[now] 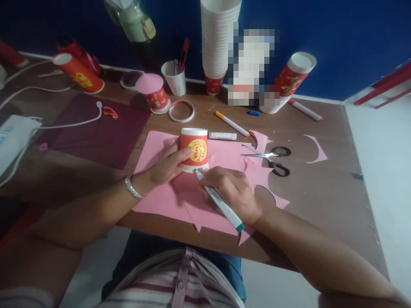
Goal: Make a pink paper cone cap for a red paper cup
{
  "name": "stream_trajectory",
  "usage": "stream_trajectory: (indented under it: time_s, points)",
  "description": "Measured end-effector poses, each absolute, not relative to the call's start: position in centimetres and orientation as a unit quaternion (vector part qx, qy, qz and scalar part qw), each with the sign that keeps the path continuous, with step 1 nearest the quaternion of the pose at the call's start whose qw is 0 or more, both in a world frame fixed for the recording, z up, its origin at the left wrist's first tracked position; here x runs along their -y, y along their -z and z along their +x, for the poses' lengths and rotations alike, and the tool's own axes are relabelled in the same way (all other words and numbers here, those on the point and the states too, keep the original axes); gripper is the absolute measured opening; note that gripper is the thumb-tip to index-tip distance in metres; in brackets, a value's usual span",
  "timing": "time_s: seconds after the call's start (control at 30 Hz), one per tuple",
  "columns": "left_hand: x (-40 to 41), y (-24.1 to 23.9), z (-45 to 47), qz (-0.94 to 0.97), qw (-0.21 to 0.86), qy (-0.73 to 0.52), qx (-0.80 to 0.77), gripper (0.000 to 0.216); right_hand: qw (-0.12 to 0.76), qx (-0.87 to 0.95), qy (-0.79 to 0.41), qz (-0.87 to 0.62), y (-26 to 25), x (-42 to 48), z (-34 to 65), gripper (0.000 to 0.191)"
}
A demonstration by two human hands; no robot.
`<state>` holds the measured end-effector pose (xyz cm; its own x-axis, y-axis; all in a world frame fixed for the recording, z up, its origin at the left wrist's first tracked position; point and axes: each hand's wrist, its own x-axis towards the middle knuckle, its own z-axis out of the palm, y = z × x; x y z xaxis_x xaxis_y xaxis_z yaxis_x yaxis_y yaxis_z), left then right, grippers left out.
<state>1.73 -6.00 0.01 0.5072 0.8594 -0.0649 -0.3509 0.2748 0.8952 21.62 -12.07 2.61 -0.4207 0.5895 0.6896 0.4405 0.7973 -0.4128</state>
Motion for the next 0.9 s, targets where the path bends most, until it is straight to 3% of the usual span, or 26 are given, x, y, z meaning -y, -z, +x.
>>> stream_trajectory:
  time_s: [0.4,0.9]
  points:
    - [5.97,0.42,1.68,0.442,0.745,-0.411,-0.283,0.029,0.426,0.842,-0.066,-0.324,-3.0,12.03,21.48,0.014]
    - [5.9,0.33,1.66,0.459,0.735,-0.408,-0.287,0.048,0.435,0.825,-0.06,-0.356,-2.76,12.19,21.36,0.012]
